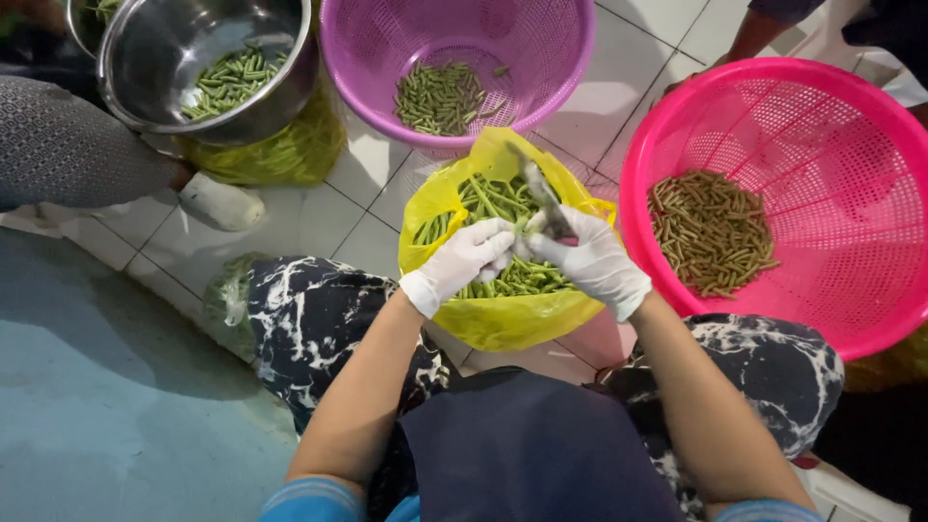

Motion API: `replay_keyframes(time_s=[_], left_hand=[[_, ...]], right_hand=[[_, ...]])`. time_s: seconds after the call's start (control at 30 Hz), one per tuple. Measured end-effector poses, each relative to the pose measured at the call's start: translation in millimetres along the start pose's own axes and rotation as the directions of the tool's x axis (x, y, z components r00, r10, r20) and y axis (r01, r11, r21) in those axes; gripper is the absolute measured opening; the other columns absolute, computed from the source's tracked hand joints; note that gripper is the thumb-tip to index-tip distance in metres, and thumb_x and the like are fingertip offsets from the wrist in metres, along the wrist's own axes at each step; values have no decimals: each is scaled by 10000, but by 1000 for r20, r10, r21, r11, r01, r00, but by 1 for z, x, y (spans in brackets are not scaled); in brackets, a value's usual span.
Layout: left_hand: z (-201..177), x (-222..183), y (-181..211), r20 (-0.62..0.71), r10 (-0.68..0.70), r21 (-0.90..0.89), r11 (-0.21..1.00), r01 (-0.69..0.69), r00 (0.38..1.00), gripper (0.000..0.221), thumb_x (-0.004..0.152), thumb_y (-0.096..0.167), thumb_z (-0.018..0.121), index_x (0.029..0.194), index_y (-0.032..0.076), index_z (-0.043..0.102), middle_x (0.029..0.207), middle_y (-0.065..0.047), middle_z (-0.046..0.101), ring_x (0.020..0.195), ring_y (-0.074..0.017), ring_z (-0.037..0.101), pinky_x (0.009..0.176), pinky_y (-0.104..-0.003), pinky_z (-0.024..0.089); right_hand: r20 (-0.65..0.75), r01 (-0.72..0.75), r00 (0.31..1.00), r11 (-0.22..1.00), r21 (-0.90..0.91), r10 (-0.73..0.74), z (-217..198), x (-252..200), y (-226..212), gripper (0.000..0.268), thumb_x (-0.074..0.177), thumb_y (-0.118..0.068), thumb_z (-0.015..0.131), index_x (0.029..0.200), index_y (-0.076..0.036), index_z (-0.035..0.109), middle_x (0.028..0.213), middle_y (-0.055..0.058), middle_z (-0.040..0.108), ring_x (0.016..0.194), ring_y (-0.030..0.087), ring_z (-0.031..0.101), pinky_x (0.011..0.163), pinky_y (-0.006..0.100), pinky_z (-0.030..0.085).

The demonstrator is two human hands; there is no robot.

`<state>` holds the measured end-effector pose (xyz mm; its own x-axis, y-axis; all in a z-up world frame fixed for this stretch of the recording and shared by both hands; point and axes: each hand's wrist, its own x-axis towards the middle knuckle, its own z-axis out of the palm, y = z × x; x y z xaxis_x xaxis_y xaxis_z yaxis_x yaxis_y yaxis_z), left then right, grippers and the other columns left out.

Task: A person wearing gloves uses a knife to trim the ends of green beans and sorts them into a yellow plastic bag while sitting on the floor.

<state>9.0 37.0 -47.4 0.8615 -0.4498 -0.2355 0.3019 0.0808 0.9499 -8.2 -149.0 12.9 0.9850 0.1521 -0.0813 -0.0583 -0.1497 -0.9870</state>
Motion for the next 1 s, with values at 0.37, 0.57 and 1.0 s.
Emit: replay_keyframes(time_s=[0.37, 0.57, 1.0], left_hand=[[6, -15, 37, 181, 65, -118, 992, -44, 981, 524, 882, 68, 448, 1378, -63, 345, 684, -74, 540, 498, -48, 378, 442, -176, 255], [12, -6, 12, 155, -24, 4, 1000, 24, 988, 319, 908, 73, 484, 1226, 43, 486, 655, -71, 579, 476, -69, 463, 418, -171, 324], [5, -11, 23, -9, -82, 233, 969, 82, 997, 119, 969, 156, 511, 978, 107, 619, 595, 33, 442, 534, -71, 398, 504, -189, 391]], right_hand=[[-403, -63, 894, 838, -542, -194, -34, -12, -13, 378, 855, -204, 652, 1217, -157, 552, 743, 138, 635, 742, 306, 640, 674, 425, 497], [-197, 117, 961, 930, -347, -195, 25, -27, 8, 189, 828, -129, 698, 994, -205, 649, 840, 19, 690, 798, 182, 684, 750, 315, 536], [-74, 22, 994, 827, -562, -76, 26, -28, -6, 419, 965, -413, 416, 1380, -358, 442, 1077, 98, 666, 991, 338, 637, 933, 477, 504]])
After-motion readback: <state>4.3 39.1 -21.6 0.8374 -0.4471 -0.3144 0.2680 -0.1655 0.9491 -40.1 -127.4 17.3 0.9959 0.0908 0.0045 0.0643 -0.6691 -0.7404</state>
